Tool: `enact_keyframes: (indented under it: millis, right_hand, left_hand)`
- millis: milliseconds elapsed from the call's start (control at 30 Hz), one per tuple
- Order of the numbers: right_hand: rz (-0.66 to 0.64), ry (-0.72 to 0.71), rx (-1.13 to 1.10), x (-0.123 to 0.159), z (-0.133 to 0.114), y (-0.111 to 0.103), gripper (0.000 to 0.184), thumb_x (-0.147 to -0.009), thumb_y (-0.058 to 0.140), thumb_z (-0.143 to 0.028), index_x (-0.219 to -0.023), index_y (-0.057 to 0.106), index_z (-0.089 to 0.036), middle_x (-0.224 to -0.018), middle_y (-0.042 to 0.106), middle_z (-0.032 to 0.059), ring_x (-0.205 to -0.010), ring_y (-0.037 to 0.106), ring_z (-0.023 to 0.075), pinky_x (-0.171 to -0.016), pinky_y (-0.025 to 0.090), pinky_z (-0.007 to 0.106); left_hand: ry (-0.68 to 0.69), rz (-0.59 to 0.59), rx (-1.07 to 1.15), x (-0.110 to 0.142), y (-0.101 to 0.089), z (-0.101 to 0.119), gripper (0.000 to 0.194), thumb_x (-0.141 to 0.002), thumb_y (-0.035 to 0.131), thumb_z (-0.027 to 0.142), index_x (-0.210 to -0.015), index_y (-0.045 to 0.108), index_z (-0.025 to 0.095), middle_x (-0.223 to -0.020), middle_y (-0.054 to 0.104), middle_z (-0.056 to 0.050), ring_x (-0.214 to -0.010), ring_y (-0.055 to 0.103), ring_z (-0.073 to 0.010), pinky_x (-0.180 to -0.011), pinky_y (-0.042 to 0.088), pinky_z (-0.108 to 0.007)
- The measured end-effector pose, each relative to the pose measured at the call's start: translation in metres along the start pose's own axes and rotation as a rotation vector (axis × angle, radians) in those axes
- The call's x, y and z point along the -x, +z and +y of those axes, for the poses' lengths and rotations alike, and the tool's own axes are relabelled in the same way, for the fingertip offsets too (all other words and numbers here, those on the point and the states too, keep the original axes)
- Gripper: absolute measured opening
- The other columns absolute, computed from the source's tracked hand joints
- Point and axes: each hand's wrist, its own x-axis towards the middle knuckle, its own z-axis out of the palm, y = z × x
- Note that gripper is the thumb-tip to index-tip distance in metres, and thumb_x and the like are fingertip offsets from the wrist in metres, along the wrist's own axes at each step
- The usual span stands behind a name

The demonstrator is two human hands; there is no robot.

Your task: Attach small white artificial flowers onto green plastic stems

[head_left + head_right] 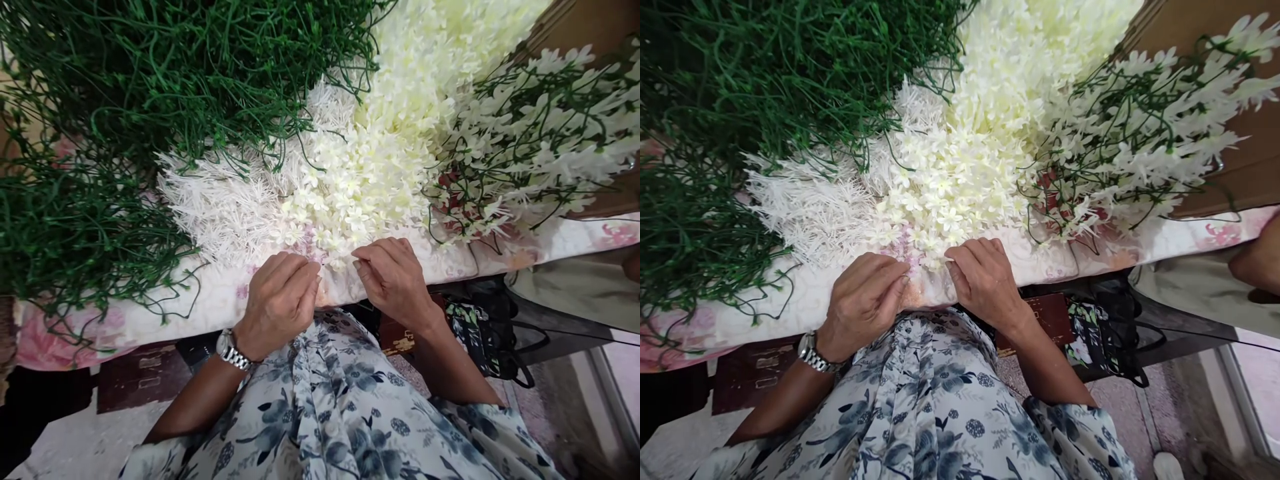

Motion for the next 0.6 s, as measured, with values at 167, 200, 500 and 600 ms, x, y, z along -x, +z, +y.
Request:
enact_keyframes:
  millis: [167, 200, 500, 600]
  right_hand:
    - [-0.056, -0.047, 0.078, -0.005, -0.008, 0.003, 0.011, -0.086, 0.049, -0.021, -0.085, 0.060, -0.017, -0.076, 0.061, 0.0044, -0.074, 0.051, 0.0180, -0.069, 0.034, 0.033]
    - [-0.061, -0.054, 0.092, -0.005, -0.010, 0.004, 0.012, -0.086, 0.049, -0.019, -0.083, 0.060, -0.018, -0.075, 0.061, 0.0043, -0.074, 0.050, 0.0180, -0.069, 0.033, 0.033]
    - [0.120, -0.022, -0.208, -0.004, -0.029, 0.003, 0.009, -0.083, 0.052, -0.014, -0.086, 0.060, -0.018, -0.075, 0.062, 0.0027, -0.071, 0.055, 0.0147, -0.068, 0.037, 0.031]
    - [0.142, 0.016, -0.357, -0.007, -0.039, 0.002, 0.009, -0.083, 0.053, -0.013, -0.087, 0.060, -0.018, -0.073, 0.062, 0.0025, -0.070, 0.055, 0.0135, -0.066, 0.041, 0.029]
  left_hand:
    - [-0.004, -0.025, -0.016, 0.001, 0.002, 0.000, 0.012, -0.079, 0.052, 0.008, -0.087, 0.061, 0.012, -0.077, 0.062, -0.008, -0.075, 0.055, -0.0181, -0.069, 0.048, -0.033]
    - [-0.010, -0.035, -0.012, 0.001, 0.002, 0.001, 0.012, -0.079, 0.052, 0.008, -0.087, 0.061, 0.012, -0.077, 0.062, -0.007, -0.075, 0.055, -0.0180, -0.069, 0.049, -0.033]
    - [-0.221, -0.016, 0.332, 0.002, -0.004, 0.012, 0.019, -0.081, 0.057, 0.017, -0.100, 0.057, 0.014, -0.085, 0.062, -0.005, -0.067, 0.054, -0.0103, -0.059, 0.046, -0.022]
    - [-0.344, -0.013, 0.481, 0.003, -0.006, 0.012, 0.011, -0.078, 0.059, 0.017, -0.090, 0.058, 0.015, -0.074, 0.059, 0.000, -0.058, 0.049, -0.0071, -0.053, 0.042, -0.019]
